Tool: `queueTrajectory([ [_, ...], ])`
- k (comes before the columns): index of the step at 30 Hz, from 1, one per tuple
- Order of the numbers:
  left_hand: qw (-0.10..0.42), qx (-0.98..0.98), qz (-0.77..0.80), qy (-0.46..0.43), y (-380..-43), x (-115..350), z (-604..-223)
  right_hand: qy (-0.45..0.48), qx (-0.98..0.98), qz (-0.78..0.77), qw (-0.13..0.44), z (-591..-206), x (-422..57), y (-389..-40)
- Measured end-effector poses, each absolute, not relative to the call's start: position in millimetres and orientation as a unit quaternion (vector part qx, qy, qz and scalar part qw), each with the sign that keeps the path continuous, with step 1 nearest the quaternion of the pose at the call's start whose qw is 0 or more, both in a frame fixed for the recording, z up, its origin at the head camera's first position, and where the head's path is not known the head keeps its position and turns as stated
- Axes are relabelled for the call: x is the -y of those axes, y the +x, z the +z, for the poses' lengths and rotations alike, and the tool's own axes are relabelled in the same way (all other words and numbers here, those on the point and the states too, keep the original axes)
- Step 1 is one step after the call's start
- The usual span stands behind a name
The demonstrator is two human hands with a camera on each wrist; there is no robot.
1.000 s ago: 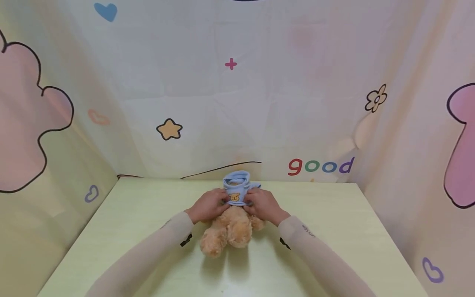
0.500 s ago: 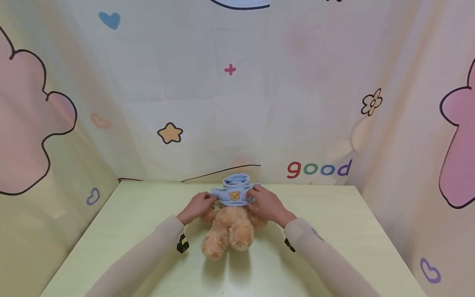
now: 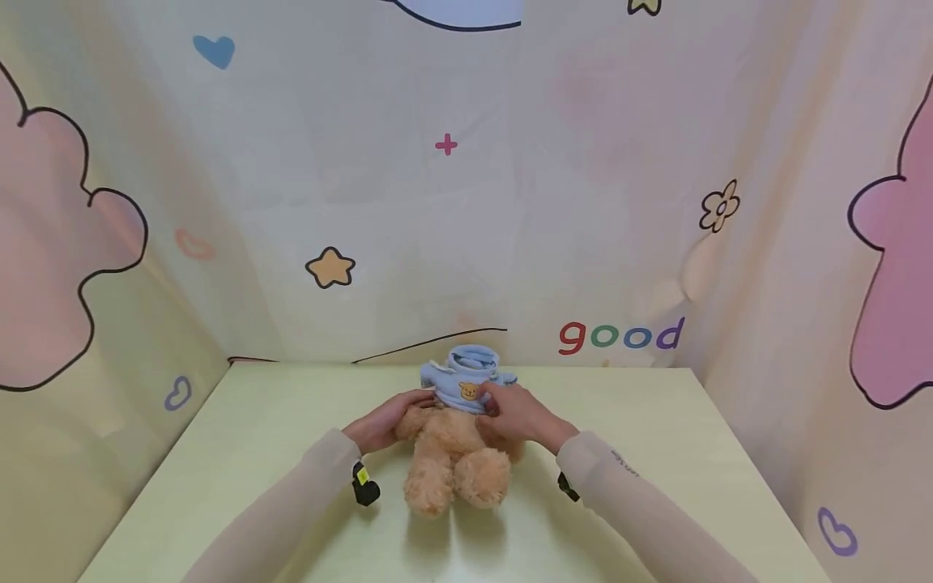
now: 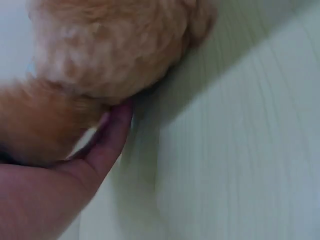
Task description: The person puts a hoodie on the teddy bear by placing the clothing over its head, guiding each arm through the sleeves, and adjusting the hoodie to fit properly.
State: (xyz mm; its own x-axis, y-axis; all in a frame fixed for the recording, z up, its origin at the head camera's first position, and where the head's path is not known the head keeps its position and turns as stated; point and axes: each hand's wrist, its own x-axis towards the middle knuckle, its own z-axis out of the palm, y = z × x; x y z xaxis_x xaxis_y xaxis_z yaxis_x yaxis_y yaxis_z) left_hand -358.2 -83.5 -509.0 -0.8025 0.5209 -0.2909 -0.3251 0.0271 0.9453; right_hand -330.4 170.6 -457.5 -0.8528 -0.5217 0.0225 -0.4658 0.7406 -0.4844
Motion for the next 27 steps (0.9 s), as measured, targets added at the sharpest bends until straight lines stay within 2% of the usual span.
queueTrajectory([
  [2,0.293,-0.629,0.716,0.076,-356.6,86.5,-508.1,-0.246,-0.923,-0.285,0.084,-459.2,-169.8,-327.5],
  [5,0.245,-0.647,0.716,0.099,-355.3,90.3,-506.9,-0.202,-0.896,-0.374,0.133,-465.5,-168.3,-324.6],
  [10,0.108,-0.762,0.619,0.158,-351.9,86.0,-508.8,-0.140,-0.805,-0.536,0.210,-477.3,-164.1,-322.1],
  [14,0.018,-0.801,0.580,0.147,-352.9,76.0,-508.7,-0.135,-0.749,-0.602,0.241,-481.5,-162.0,-319.4],
  [17,0.015,-0.795,0.593,0.127,-356.4,71.5,-506.8,-0.134,-0.724,-0.629,0.249,-485.0,-160.8,-317.5],
  [23,0.131,-0.740,0.650,0.113,-364.7,70.7,-505.9,-0.142,-0.669,-0.667,0.296,-491.2,-156.0,-315.6],
  [25,0.133,-0.743,0.646,0.111,-366.1,70.8,-505.5,-0.153,-0.672,-0.657,0.306,-490.3,-155.4,-316.7],
  [27,0.113,-0.759,0.632,0.108,-366.1,70.8,-505.2,-0.163,-0.693,-0.631,0.309,-486.7,-157.4,-317.9],
])
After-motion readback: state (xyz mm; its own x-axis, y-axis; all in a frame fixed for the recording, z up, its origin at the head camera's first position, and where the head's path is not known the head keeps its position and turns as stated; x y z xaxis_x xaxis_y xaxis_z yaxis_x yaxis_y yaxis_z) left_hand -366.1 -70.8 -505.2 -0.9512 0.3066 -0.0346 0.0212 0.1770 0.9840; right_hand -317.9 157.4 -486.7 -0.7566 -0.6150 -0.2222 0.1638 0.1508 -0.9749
